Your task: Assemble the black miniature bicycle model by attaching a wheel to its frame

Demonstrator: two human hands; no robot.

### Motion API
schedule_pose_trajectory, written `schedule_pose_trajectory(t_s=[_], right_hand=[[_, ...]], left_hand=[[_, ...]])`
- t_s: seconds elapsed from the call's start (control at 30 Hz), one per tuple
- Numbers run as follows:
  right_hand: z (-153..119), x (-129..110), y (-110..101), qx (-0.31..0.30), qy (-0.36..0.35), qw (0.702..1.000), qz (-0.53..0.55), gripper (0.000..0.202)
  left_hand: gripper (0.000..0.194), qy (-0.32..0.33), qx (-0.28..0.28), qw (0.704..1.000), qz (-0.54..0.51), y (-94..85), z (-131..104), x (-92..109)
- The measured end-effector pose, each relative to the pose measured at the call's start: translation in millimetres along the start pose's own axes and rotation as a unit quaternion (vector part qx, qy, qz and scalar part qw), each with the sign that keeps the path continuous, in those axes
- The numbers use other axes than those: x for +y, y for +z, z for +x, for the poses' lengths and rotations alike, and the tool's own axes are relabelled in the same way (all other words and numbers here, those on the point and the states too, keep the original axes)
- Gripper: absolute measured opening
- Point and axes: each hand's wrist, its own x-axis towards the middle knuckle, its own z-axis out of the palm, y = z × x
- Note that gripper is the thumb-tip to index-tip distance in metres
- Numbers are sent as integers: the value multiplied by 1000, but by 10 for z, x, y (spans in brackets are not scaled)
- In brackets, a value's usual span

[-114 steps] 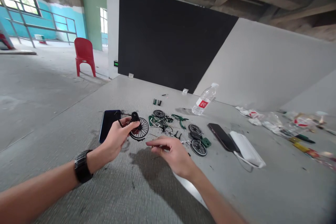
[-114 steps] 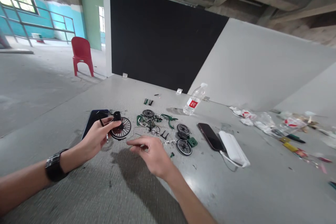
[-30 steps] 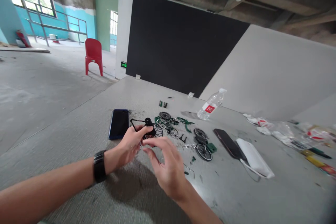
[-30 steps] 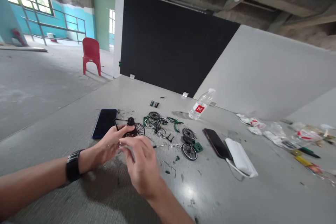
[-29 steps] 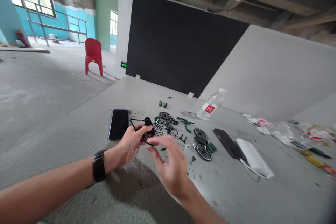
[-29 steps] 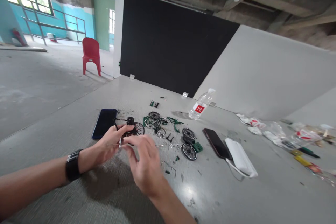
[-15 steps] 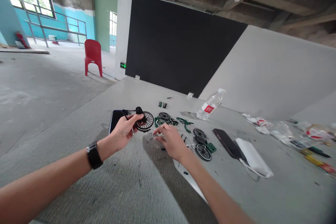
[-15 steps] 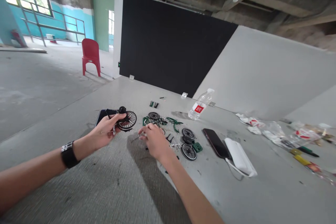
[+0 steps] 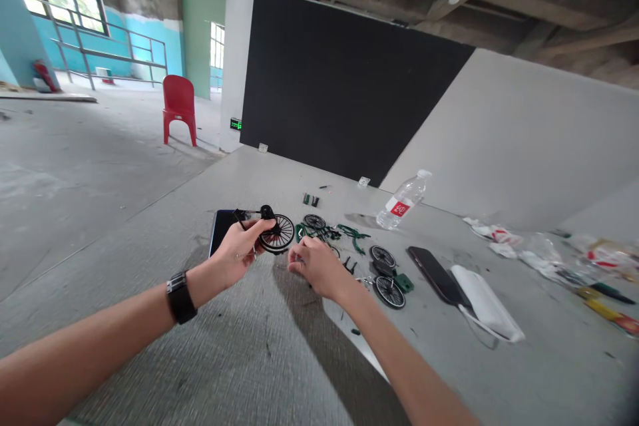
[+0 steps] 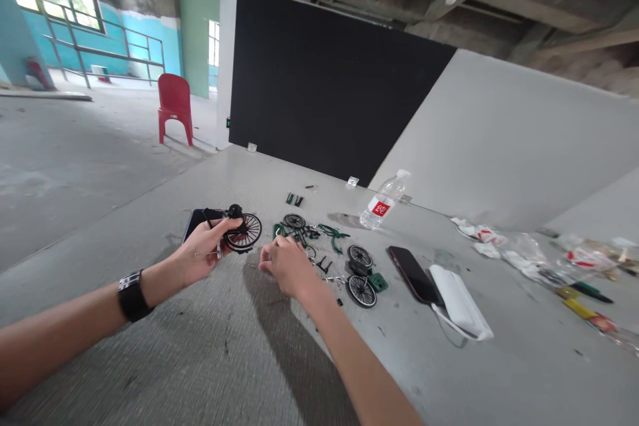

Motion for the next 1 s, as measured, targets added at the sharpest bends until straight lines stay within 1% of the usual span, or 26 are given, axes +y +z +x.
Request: schedule_pose_trajectory(t_s=[0.13,0.2,0.23,0.37,0.47,0.53,0.57,0.63,0.7,0.8,0.87,0.93,1.0], right_hand=[[-68,-7,-8,32,-3,998,51,13],[-141,-35,-58,26,-5,995,100,16],[-183,-55,-87,21,-7,990,141,18],[-340,-138,-149,7,-2,960,279,24],[-402,-180,-124,-8,27,930,367,29],[-417,-204,-97,-15,43,910,413,28],[-420,-217,-87,-12,48,904,424,27],[-423,-247,-73,7,55,904,423,25],[-426,-284,-68,35,56,913,403,25],[-435,-345,-70,78,42,935,344,23],[-441,-387,-70,94,28,942,321,19],[-441,-428,-62,94,23,939,331,17],[-437,-467,-41,95,34,928,358,14]], left_hand=[[25,-5,1,1000,3,-7,4,-5],[23,-6,1,1000,4,-10,6,-10],[23,-5,2,1000,5,-10,7,-14],[22,-6,4,1000,9,-3,-2,-30],[21,-6,2,1000,9,8,-23,-34],[20,-5,-2,1000,6,18,-43,-31],[19,-6,-2,1000,5,24,-52,-30],[18,-10,-2,1000,5,32,-67,-30],[18,-15,-1,1000,7,38,-77,-34],[18,-19,-7,1000,6,40,-84,-43],[17,-22,-13,1000,6,44,-91,-47],[18,-26,-19,999,8,51,-103,-50],[18,-29,-22,999,11,62,-120,-52]])
